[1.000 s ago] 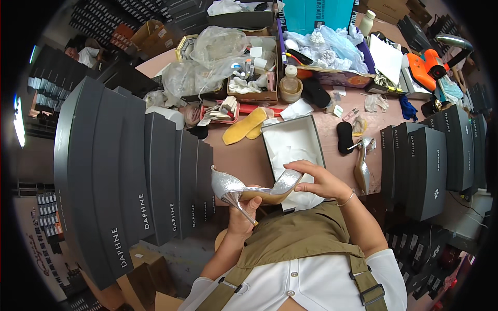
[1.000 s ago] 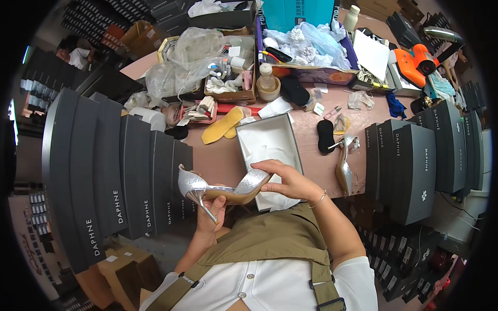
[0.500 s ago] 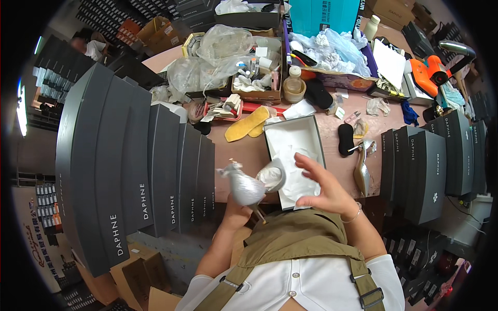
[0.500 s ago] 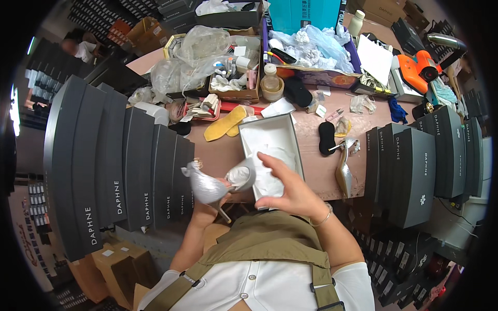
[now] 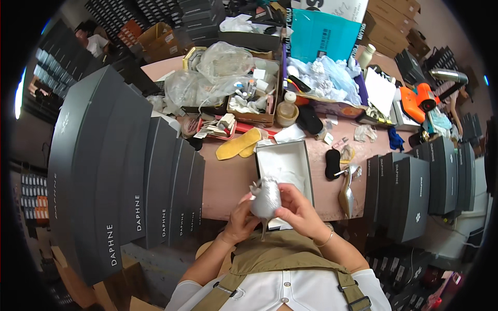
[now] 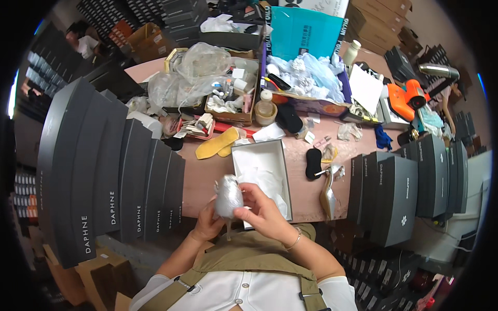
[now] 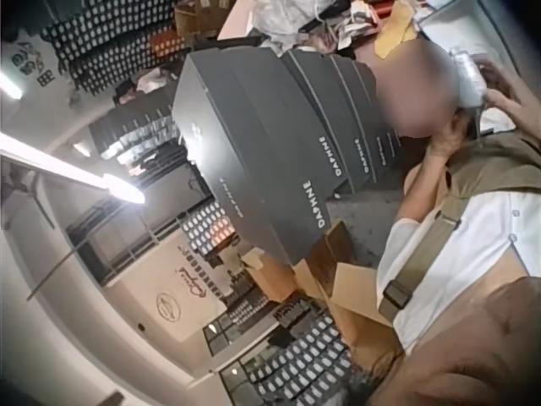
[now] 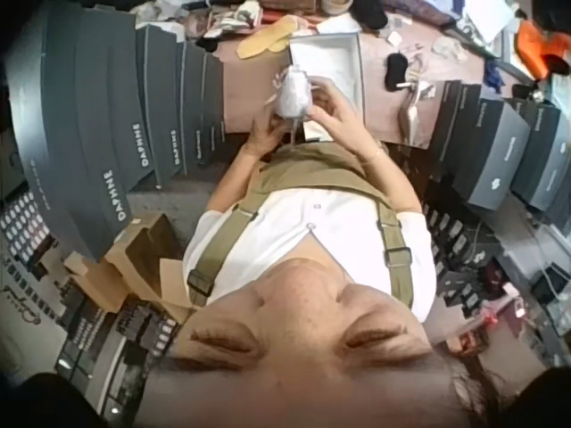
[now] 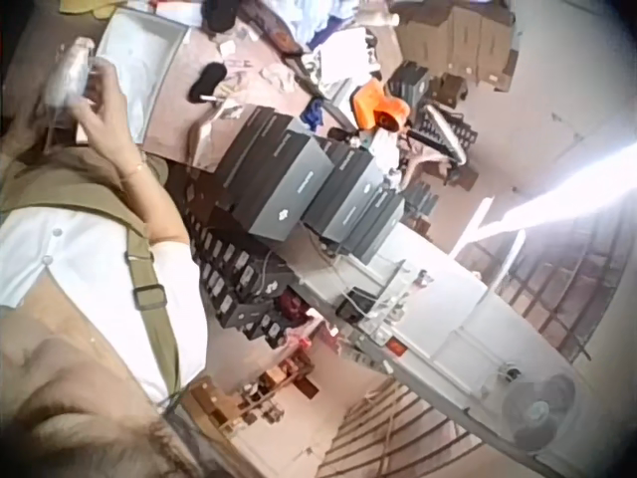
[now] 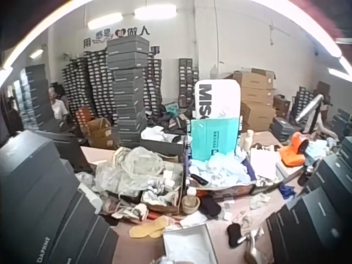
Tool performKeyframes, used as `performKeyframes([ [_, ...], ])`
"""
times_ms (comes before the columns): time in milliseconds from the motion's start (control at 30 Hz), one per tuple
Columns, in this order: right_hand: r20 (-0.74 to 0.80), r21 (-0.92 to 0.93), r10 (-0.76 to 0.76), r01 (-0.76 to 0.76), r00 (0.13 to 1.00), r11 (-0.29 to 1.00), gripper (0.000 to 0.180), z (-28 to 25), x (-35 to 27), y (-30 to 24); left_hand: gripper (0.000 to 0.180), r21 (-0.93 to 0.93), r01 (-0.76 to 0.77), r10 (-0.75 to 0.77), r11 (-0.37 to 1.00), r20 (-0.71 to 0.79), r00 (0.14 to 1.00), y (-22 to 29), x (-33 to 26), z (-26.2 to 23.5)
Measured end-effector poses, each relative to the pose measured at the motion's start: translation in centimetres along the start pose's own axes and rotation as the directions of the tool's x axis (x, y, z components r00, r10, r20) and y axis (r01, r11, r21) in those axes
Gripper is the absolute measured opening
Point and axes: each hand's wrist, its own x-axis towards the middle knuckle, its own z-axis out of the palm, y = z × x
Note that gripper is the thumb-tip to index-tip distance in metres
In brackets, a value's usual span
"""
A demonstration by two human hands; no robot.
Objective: Inspecting, cleaning, and packing pairs of high-heeled shoes into boxes for shipment.
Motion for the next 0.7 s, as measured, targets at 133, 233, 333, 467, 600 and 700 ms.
performKeyframes([
  [133, -0.056, -0.360, 0.026, -0.045, 0.998, 0.932, 0.024, -3.0, 3.7, 0.7, 0.016, -0.515, 0.233, -0.325, 0.825, -0.096, 0.941, -1.0, 0.0, 0.0],
  [233, 0.033, -0.655, -0.125, 0.116, 0.992, 0.747, 0.018, -4.9, 7.9, 0.0, 0.018, -0.637, 0.235, -0.410, 0.734, -0.140, 0.901, -0.8, 0.9, -1.4],
  [333, 0.193, -0.794, -0.298, 0.327, 0.935, 0.513, 0.015, -5.5, 15.2, -1.2, 0.020, -0.625, 0.269, -0.443, 0.733, -0.138, 0.886, -2.5, 1.0, -2.0],
  [467, 0.342, -0.939, -0.186, 0.330, 0.921, -0.095, 0.015, -5.6, 26.5, 1.3, 0.021, -0.647, 0.267, -0.458, 0.714, -0.143, 0.877, -3.5, 2.1, -2.0],
  [600, 0.345, -0.833, -0.042, 0.285, 0.938, -0.474, 0.018, -6.7, 32.1, 7.2, 0.019, -0.670, 0.257, -0.474, 0.696, -0.161, 0.866, -3.7, 4.0, -1.8],
  [700, 0.308, -0.852, 0.016, 0.283, 0.951, -0.440, 0.019, -6.6, 33.0, 7.6, 0.018, -0.685, 0.231, -0.475, 0.691, -0.189, 0.859, -3.9, 4.7, -2.4],
])
